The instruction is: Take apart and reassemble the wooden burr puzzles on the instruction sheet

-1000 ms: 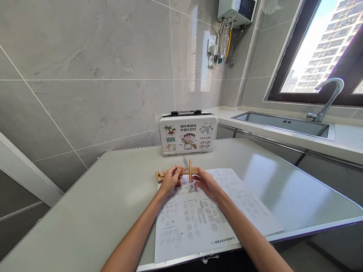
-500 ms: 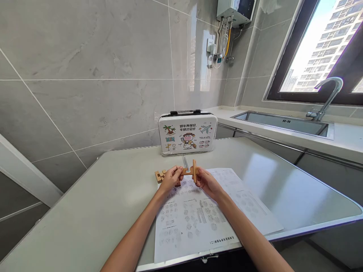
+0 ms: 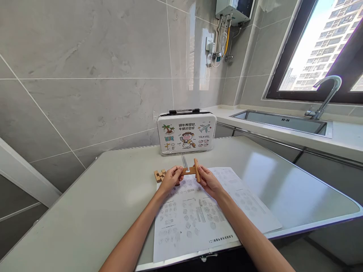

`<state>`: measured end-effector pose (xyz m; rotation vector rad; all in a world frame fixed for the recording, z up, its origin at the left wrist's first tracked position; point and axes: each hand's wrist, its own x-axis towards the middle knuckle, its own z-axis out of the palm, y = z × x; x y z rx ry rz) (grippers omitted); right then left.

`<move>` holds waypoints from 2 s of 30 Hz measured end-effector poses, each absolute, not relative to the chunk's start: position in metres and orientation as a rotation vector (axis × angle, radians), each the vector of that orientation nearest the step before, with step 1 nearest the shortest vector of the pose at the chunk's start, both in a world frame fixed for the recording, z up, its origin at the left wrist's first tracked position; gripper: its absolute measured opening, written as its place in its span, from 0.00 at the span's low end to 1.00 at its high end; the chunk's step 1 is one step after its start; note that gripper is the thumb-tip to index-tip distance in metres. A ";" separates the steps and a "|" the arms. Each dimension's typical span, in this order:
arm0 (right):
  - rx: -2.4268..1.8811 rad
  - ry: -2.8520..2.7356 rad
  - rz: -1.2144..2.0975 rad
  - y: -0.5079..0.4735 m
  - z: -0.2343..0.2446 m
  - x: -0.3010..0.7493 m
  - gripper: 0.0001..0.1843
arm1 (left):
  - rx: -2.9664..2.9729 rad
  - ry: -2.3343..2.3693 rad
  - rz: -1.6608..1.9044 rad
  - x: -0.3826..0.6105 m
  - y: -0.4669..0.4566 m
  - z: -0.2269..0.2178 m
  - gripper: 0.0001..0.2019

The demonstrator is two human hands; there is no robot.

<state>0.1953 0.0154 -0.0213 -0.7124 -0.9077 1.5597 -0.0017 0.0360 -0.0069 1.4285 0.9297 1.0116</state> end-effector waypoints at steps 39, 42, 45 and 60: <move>-0.561 -0.822 1.542 0.015 -0.021 0.196 0.19 | 1.475 0.950 1.046 0.001 0.033 -0.001 0.25; -0.558 -0.820 1.547 0.016 -0.022 0.196 0.19 | 1.463 0.940 1.057 0.001 0.034 -0.003 0.24; -0.551 -0.809 1.561 0.016 -0.022 0.195 0.17 | 1.456 0.941 1.052 0.001 0.035 -0.005 0.24; -1.022 -0.849 1.244 0.024 -0.034 0.193 0.26 | 1.748 1.367 1.207 -0.003 0.032 -0.005 0.19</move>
